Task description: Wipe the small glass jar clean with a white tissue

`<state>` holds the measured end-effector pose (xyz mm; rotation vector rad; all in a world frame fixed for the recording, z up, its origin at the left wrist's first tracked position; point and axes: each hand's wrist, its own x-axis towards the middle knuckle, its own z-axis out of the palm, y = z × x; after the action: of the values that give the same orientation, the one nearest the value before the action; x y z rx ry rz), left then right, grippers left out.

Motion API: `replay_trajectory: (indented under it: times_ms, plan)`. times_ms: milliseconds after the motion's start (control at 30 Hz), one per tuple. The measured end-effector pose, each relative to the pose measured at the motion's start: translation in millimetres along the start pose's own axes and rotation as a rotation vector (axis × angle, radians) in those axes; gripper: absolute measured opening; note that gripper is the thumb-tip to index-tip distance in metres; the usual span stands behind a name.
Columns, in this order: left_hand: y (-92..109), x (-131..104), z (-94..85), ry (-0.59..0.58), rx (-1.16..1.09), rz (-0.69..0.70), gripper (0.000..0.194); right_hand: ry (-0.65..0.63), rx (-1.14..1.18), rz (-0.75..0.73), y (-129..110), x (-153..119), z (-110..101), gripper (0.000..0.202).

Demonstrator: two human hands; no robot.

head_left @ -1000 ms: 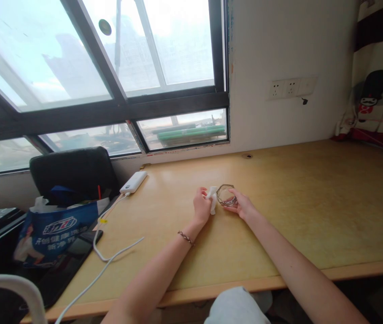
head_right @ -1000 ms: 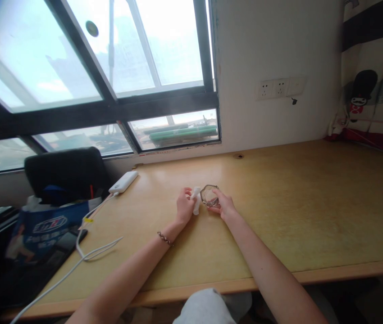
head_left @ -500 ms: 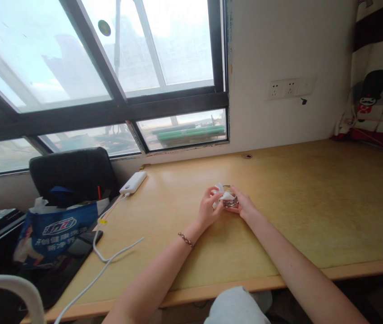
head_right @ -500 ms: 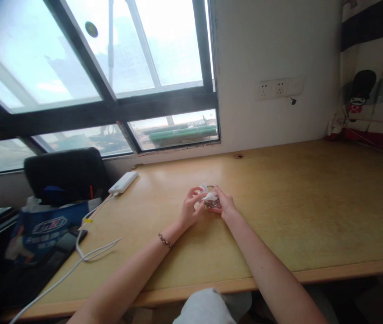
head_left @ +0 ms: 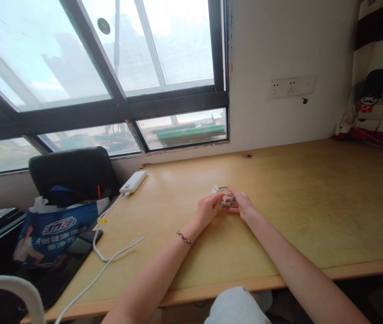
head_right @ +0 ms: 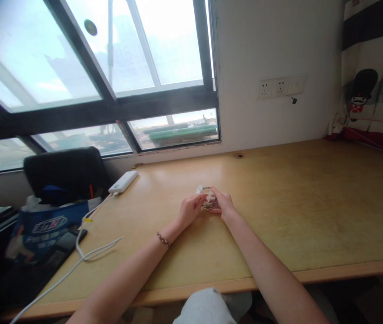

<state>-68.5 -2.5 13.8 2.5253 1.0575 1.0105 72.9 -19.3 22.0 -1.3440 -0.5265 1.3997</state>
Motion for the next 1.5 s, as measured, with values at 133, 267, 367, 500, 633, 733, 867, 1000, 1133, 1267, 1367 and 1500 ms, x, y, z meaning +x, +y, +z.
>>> replay_trajectory:
  times_ms: [133, 267, 367, 500, 633, 733, 867, 1000, 1133, 1267, 1367, 1500]
  plan:
    - [10.7, -1.3, -6.8, -0.09, 0.252, 0.034, 0.032, 0.028, 0.024, -0.012, -0.9, 0.1, 0.0, 0.042]
    - [21.4, -1.0, -6.5, -0.145, 0.361, 0.029, 0.038, 0.041, 0.024, -0.049, -2.8, -3.6, 1.9, 0.038]
    - [22.4, -0.1, -5.9, -0.172, 0.321, -0.008, 0.04, 0.045, 0.018, -0.073, -3.3, -5.3, 3.0, 0.033]
    - [17.3, 2.2, -7.0, -0.191, 0.105, -0.036, 0.045, 0.017, 0.047, -0.083, -2.2, -3.8, 1.9, 0.029]
    - [12.2, 4.5, -5.1, -0.155, -0.228, -0.092, 0.042, -0.004, 0.088, -0.076, -1.6, -2.0, -0.7, 0.028]
    - [10.8, 5.0, -4.0, -0.163, -0.413, -0.055, 0.038, 0.001, 0.094, -0.091, -1.5, -1.5, -2.3, 0.029]
    - [13.6, 3.6, -7.4, -0.271, -0.254, 0.026, 0.038, 0.008, 0.082, -0.104, 0.9, 1.2, -3.4, 0.029]
    - [19.8, 3.1, -13.5, -0.302, 0.107, 0.002, 0.047, -0.026, 0.077, -0.079, 3.7, 3.7, -3.1, 0.029]
    - [26.0, 4.7, -17.8, -0.278, 0.329, -0.046, 0.047, -0.029, 0.08, -0.066, 4.7, 3.3, -1.4, 0.031]
    - [31.4, 5.7, -16.9, -0.266, 0.411, -0.046, 0.046, 0.032, 0.104, -0.117, 7.6, 5.3, 0.5, 0.033]
    - [34.1, 5.3, -14.9, -0.277, 0.401, -0.018, 0.047, 0.074, 0.148, -0.177, 10.2, 8.2, 0.6, 0.032]
    - [33.3, 4.5, -13.4, -0.261, 0.284, 0.016, 0.041, 0.074, 0.179, -0.199, 11.1, 9.3, -0.7, 0.031]
